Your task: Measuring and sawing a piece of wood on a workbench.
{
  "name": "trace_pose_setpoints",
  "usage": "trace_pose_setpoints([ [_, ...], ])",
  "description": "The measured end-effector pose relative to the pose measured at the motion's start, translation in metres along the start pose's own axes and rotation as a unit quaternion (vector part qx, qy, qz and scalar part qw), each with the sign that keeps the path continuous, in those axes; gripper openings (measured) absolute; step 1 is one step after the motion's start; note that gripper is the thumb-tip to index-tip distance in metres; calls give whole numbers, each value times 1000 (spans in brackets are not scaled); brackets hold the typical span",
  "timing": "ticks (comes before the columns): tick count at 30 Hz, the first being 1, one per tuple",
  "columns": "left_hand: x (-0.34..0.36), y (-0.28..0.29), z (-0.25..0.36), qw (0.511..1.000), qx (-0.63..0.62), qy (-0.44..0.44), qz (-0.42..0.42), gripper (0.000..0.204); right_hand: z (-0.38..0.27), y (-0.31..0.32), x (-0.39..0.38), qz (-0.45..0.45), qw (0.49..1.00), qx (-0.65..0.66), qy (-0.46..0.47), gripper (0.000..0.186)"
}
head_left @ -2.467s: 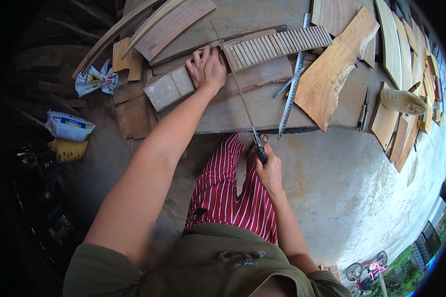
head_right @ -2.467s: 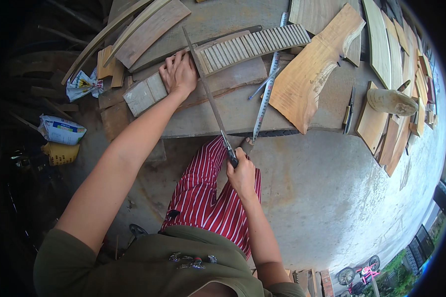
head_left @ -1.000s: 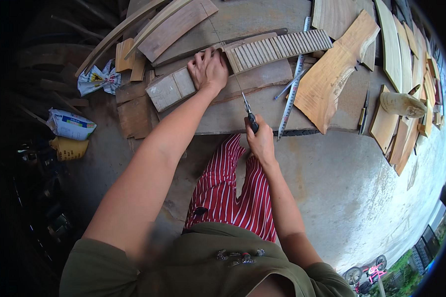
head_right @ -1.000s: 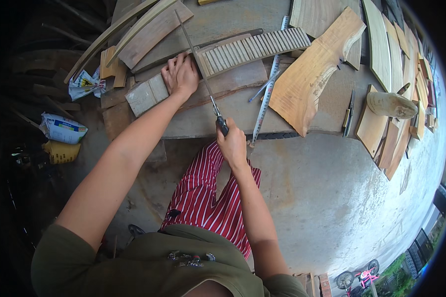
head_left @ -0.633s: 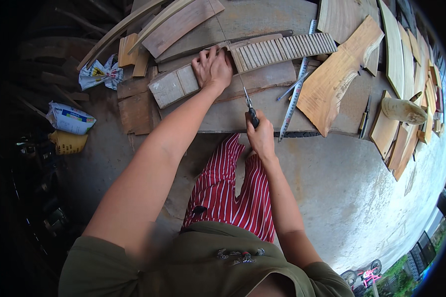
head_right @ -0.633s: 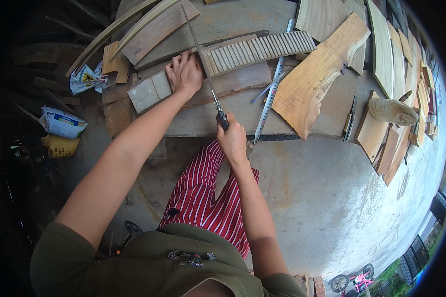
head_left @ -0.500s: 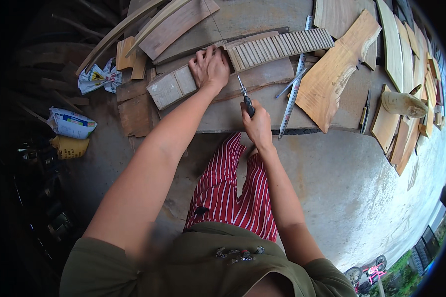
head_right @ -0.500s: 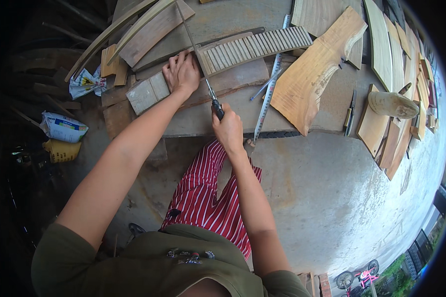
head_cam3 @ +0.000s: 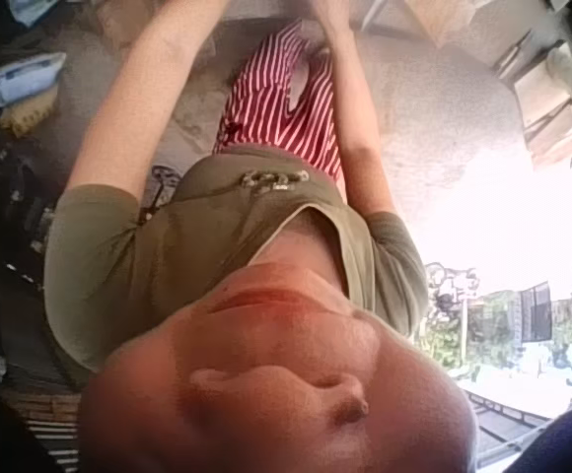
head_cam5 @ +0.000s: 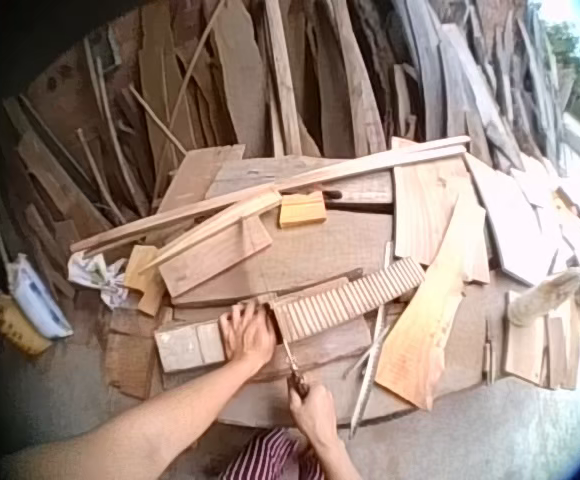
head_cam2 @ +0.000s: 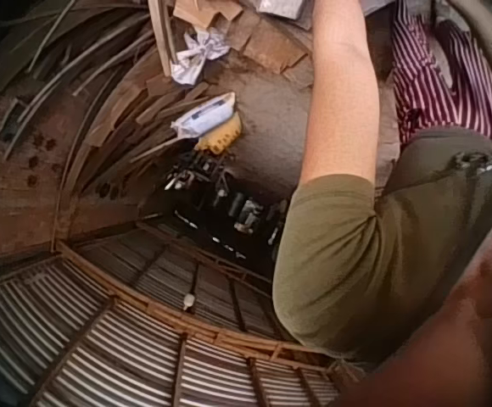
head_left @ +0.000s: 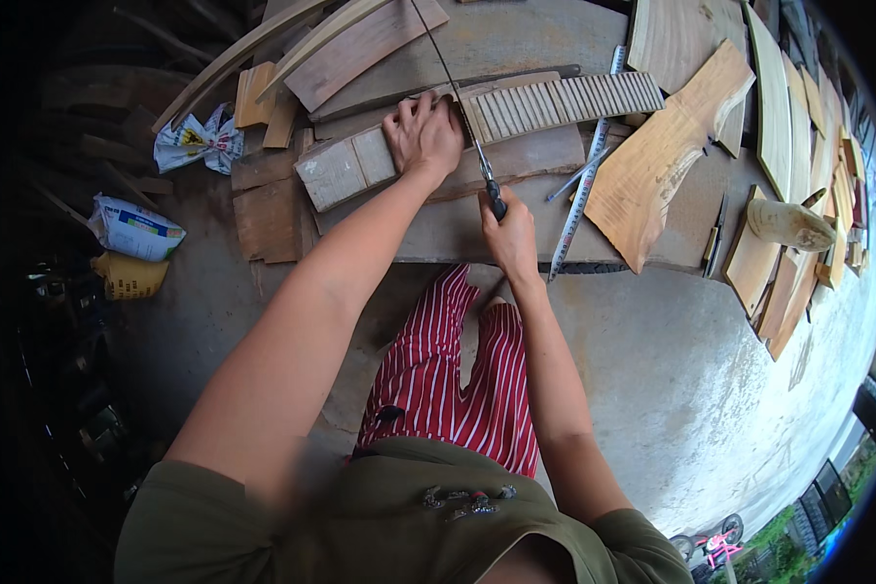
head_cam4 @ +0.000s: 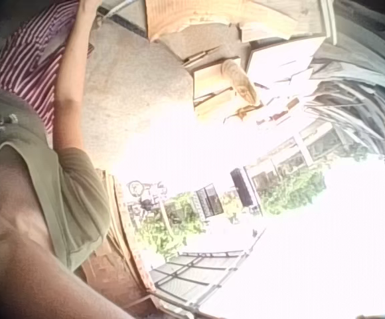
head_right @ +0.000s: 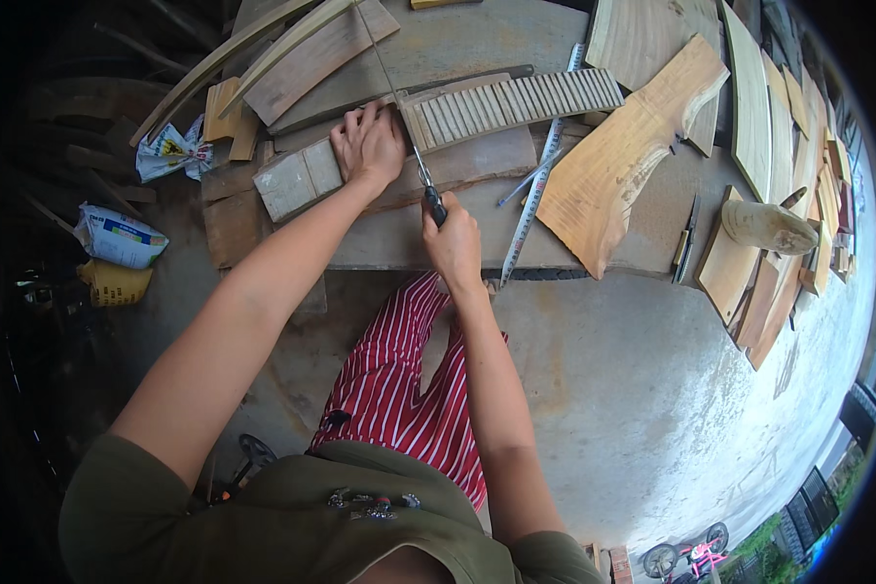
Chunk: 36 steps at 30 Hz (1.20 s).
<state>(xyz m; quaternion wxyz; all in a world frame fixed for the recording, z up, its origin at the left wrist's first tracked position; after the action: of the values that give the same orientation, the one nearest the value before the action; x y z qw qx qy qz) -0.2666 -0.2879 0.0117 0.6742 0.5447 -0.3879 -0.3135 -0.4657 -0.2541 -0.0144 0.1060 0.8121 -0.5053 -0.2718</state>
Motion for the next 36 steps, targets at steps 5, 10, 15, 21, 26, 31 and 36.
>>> trace_pose_setpoints([
  [5,-4,5,-6,999,-28,13,10,35,16,6,-10,-25,988,153,-28,35],
  [10,0,9,-3,999,-47,10,12,35,57,47,-68,43,976,198,-85,32],
  [15,-3,11,-11,995,-94,4,32,34,51,57,-107,85,993,82,-14,25],
  [21,-13,14,-10,999,-35,-25,28,32,45,29,-127,45,999,-15,13,15],
  [26,-10,10,-9,1000,-2,-3,19,32,49,20,-129,41,997,-67,-15,15],
  [31,-9,7,-13,1000,17,-2,15,33,49,18,-126,33,998,-53,-14,16],
  [36,-8,3,-10,1000,5,12,-10,36,57,13,-131,37,997,-74,-4,18],
])
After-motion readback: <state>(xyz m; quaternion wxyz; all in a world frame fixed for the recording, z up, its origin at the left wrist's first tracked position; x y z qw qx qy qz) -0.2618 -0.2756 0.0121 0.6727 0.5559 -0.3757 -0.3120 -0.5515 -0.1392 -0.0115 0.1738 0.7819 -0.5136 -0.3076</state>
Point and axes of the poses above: each hand's wrist, its own x-axis towards the middle knuckle, its own y-axis out of the back of the hand, z = x × y, the point moved 10 cm from there along x, towards the middle knuckle, and after that the axes turned 1 degree about z, right-handed, at the moved point
